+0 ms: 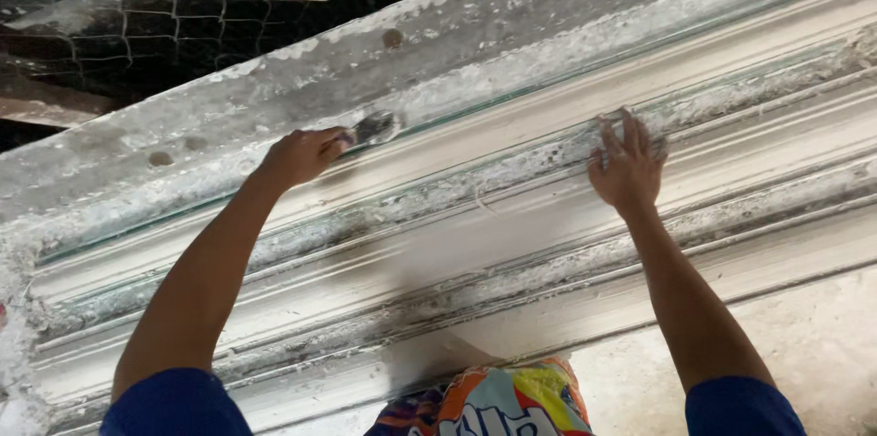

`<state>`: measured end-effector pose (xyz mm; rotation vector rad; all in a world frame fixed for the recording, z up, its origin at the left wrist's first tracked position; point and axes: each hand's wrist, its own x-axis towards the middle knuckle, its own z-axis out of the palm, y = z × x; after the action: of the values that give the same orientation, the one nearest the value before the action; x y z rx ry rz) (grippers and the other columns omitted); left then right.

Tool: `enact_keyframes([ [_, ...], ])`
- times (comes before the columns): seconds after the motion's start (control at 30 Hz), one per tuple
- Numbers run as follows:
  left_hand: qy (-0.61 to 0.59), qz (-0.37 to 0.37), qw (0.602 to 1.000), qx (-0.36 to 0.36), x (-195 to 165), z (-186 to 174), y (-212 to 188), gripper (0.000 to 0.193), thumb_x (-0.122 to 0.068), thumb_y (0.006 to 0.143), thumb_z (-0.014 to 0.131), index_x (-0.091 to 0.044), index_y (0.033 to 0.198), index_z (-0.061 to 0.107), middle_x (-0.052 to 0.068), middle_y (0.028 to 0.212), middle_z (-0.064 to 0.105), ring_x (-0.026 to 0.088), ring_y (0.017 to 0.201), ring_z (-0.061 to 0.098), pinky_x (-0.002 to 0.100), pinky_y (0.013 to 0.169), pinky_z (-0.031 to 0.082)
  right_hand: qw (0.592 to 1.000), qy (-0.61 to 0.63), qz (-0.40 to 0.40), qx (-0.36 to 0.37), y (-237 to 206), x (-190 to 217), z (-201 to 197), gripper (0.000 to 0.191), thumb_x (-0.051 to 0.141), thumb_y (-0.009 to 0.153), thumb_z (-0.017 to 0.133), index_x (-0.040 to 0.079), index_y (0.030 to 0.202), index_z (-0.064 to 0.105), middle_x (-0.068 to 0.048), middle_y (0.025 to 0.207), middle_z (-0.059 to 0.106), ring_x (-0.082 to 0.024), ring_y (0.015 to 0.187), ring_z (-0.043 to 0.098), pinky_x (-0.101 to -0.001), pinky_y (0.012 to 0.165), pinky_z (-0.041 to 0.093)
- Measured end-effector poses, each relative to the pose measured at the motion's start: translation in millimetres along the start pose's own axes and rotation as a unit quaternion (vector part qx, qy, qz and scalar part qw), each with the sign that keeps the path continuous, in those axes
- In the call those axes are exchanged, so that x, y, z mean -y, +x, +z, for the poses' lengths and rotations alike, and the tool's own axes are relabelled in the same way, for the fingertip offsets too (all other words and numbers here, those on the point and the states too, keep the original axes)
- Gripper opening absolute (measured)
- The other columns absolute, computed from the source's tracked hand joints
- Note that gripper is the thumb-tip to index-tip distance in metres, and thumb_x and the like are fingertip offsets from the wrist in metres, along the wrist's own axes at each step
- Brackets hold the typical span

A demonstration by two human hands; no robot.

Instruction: The person uses a small handheld scraper to remove dried plaster residue from decorative plaster molding pieces laid on the workshop floor, working the blade along the grooved profiles section by section and repositioning the moldings to reach new areas.

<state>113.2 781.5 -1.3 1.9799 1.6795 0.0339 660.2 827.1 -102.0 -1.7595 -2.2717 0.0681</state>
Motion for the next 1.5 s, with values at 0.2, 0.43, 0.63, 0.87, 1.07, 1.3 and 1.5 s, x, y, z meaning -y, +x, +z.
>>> enact_keyframes([
  [0.2,0.164,0.002,0.982,-0.089,-140,47,115,0.030,-0.038,0.097,0.059,-0.018,0.115,0.071,0.010,0.084,0.075,0.033,0.076,0.073,0.051,0.057,0.057,0.999,0.024,0.011,0.018,2,-4,0,0.061,0.033,0.095,0.056,0.024,0.155,0.055,-0.016,0.165,0.039,-0.042,0.148,0.038,-0.0777,0.113,0.019],
  [0.43,-0.017,-0.011,0.996,-0.086,-374,81,294,0.031,-0.030,0.101,0.053,-0.023,0.127,0.068,0.014,0.113,0.073,0.035,0.097,0.072,0.055,0.080,0.057,0.994,0.000,-0.007,0.112,12,-27,-1,0.064,0.037,0.082,0.062,0.016,0.142,0.052,-0.013,0.159,0.039,-0.036,0.148,0.035,-0.0755,0.111,0.016],
  [0.63,0.041,0.052,0.997,-0.038,-309,97,243,0.045,-0.015,0.108,0.039,-0.020,0.152,0.049,0.011,0.144,0.061,0.034,0.096,0.074,0.047,0.078,0.063,0.993,0.066,-0.092,-0.001,58,-214,-25,0.046,0.017,0.100,0.052,0.001,0.144,0.054,-0.024,0.153,0.050,-0.041,0.148,0.042,-0.0607,0.126,0.025],
  [0.87,0.397,-0.006,0.909,0.123,-205,22,84,0.060,-0.017,0.103,0.030,-0.019,0.163,0.032,0.003,0.158,0.053,0.024,0.075,0.074,0.035,0.048,0.063,0.993,-0.028,-0.064,0.095,97,-350,-33,0.066,0.044,0.102,0.052,0.003,0.152,0.044,-0.034,0.163,0.028,-0.054,0.147,0.026,-0.0698,0.111,0.023],
  [1.07,0.344,0.154,0.926,0.024,-291,87,232,0.049,-0.034,0.107,0.041,-0.016,0.153,0.041,0.012,0.136,0.060,0.022,0.069,0.069,0.036,0.054,0.059,0.995,-0.001,-0.060,0.085,93,-345,-26,0.070,0.049,0.107,0.044,0.007,0.163,0.042,-0.029,0.169,0.025,-0.050,0.157,0.026,-0.0688,0.123,0.026],
  [1.3,0.270,0.127,0.955,0.009,-314,90,262,0.043,-0.018,0.105,0.049,-0.013,0.148,0.049,0.010,0.117,0.069,0.024,0.071,0.071,0.040,0.058,0.061,0.994,-0.005,-0.081,0.067,93,-348,-35,0.064,0.046,0.108,0.050,0.006,0.158,0.047,-0.034,0.166,0.030,-0.055,0.147,0.032,-0.0700,0.113,0.030],
  [1.5,0.318,0.101,0.943,0.000,-236,36,119,0.050,-0.015,0.104,0.050,-0.015,0.153,0.040,0.014,0.136,0.063,0.018,0.066,0.068,0.028,0.040,0.055,0.996,0.010,-0.091,0.016,88,-341,-39,0.060,0.039,0.107,0.054,0.007,0.157,0.052,-0.032,0.163,0.039,-0.055,0.146,0.041,-0.0671,0.118,0.035],
])
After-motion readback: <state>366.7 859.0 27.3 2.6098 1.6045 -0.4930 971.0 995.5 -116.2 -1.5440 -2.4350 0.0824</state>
